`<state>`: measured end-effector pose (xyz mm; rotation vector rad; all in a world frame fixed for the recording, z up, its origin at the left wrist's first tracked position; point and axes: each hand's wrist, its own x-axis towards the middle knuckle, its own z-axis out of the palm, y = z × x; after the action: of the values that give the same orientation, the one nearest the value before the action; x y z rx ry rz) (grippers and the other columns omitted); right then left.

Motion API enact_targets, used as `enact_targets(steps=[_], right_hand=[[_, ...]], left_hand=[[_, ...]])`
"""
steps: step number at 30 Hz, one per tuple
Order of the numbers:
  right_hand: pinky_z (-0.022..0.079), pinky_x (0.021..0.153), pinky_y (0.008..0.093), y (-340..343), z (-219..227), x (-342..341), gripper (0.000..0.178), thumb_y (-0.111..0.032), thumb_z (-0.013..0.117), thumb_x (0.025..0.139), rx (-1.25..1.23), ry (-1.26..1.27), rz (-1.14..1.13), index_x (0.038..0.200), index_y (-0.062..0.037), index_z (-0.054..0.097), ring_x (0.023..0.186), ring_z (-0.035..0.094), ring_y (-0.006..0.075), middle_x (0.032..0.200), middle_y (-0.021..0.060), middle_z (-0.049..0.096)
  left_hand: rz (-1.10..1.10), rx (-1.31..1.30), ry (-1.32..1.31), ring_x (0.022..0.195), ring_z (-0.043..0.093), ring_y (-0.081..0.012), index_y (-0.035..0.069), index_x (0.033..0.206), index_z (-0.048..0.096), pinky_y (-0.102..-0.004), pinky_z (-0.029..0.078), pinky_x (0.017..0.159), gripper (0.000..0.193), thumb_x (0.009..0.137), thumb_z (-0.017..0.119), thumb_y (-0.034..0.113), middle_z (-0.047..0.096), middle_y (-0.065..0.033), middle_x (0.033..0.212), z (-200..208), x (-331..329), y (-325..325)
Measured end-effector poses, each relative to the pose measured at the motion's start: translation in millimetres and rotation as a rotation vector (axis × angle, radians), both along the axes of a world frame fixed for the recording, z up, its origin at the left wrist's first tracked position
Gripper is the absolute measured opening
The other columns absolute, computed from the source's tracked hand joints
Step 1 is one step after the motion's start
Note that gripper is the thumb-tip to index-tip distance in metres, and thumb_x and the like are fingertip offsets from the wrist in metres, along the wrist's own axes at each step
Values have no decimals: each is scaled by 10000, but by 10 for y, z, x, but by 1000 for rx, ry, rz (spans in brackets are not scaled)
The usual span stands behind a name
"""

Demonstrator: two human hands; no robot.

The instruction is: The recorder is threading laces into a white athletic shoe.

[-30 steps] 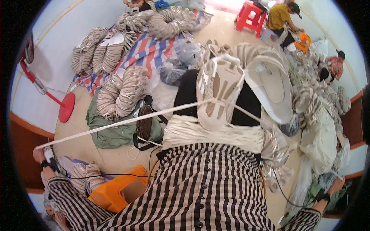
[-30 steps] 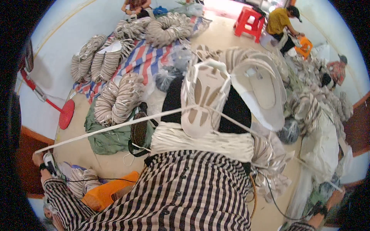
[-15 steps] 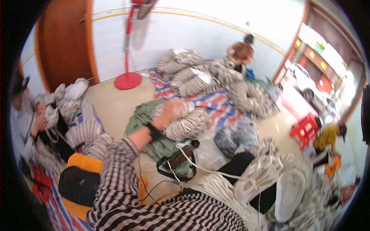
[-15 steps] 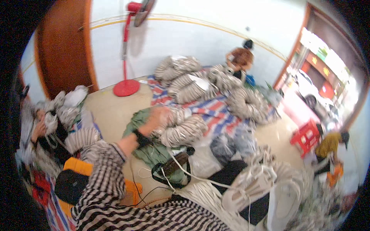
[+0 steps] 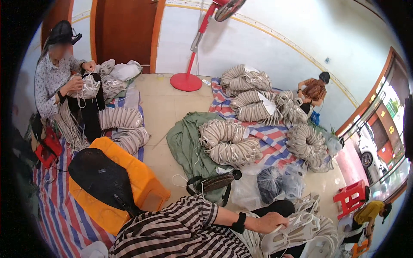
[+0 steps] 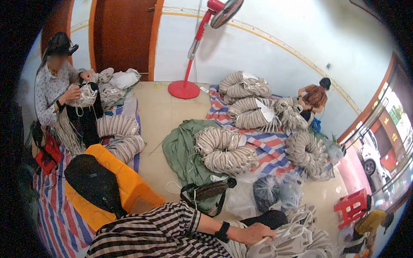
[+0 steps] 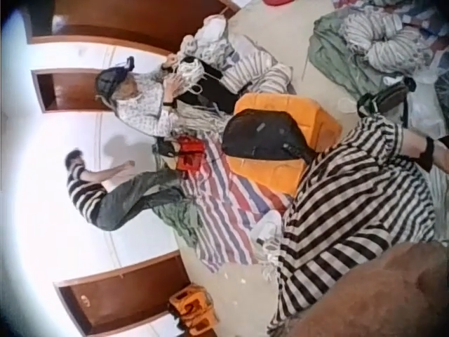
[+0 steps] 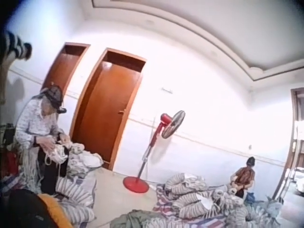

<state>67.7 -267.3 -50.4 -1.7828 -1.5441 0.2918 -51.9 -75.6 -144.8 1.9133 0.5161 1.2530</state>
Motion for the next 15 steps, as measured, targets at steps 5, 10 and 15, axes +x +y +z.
enact_targets(steps=[5, 10, 15], right_hand=[[428, 884, 388, -217, 97, -78, 360, -282, 500, 948, -234, 149, 132, 1134, 20, 564, 1005, 571, 314, 1042, 178, 626], [505, 777, 350, -204, -320, 233, 336, 1, 538, 712, -473, 183, 317, 1042, -32, 591, 892, 646, 345, 927, 179, 651], [499, 758, 396, -350, -438, 313, 332, 39, 541, 719, -400, 253, 348, 1042, -28, 579, 866, 624, 378, 935, 183, 651]], left_hand=[[36, 38, -46, 761, 612, -325, 62, 897, 620, -400, 463, 650, 114, 796, 590, 107, 625, -137, 811, -360, -62, -60], [-38, -112, 58, 765, 637, -177, -2, 978, 631, -287, 498, 687, 186, 795, 652, 18, 649, -102, 858, -205, -323, -55], [-117, -210, 93, 705, 601, -88, -16, 970, 619, -232, 475, 646, 113, 900, 600, 71, 655, -51, 778, 55, -280, -59]])
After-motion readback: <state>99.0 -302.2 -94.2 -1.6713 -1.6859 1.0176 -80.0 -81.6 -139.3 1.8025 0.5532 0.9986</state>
